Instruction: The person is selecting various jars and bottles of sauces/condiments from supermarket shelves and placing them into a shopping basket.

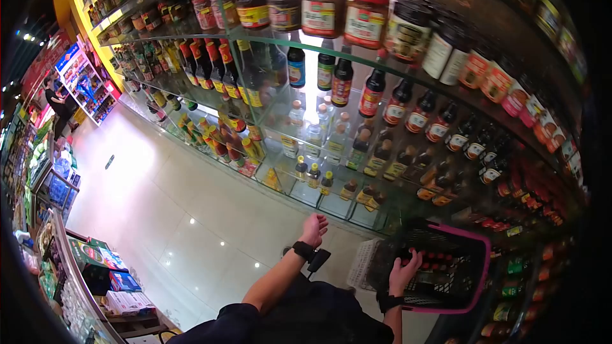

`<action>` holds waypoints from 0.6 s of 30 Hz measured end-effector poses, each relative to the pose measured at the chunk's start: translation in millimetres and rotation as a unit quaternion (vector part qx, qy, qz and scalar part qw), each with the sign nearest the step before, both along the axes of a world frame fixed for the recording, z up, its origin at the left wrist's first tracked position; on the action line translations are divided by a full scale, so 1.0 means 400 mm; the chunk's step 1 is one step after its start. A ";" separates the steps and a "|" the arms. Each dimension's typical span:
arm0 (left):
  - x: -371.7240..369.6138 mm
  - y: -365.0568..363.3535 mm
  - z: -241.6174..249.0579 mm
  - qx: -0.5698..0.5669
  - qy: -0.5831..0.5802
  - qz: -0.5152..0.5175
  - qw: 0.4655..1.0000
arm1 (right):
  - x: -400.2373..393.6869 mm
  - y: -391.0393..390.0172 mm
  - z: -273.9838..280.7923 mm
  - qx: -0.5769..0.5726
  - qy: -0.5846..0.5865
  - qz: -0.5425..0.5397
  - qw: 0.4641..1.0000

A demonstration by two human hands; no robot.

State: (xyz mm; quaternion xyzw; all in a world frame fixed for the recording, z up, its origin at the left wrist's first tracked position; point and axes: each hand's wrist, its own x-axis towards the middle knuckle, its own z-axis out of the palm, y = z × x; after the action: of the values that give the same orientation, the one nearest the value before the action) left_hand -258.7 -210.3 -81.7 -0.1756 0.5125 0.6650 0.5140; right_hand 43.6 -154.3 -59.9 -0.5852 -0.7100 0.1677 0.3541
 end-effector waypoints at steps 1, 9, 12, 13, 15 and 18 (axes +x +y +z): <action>-0.050 0.000 0.013 0.008 0.002 0.010 1.000 | -0.052 -0.014 0.016 0.016 -0.008 -0.003 1.000; -0.327 -0.019 0.065 -0.012 0.185 0.048 0.981 | -0.427 -0.051 0.059 0.051 -0.014 0.105 0.993; -0.391 0.014 0.042 0.012 0.318 0.065 0.946 | -0.548 -0.022 0.078 0.004 -0.045 0.162 0.986; -0.411 0.026 0.052 0.013 0.315 0.067 0.947 | -0.590 -0.002 0.080 0.005 -0.047 0.163 0.985; -0.454 0.053 0.073 -0.003 0.372 0.041 0.927 | -0.677 0.049 0.078 0.031 0.011 0.223 0.974; -0.530 0.115 0.020 -0.018 0.468 0.021 0.883 | -0.801 0.136 0.082 -0.011 0.045 0.271 0.961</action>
State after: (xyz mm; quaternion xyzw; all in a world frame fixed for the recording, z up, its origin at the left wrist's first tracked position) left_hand -470.7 -164.3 -73.8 0.1364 0.7015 0.6711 0.1972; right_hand -276.9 -100.0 -27.0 -0.3662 -0.8238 0.2908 0.3204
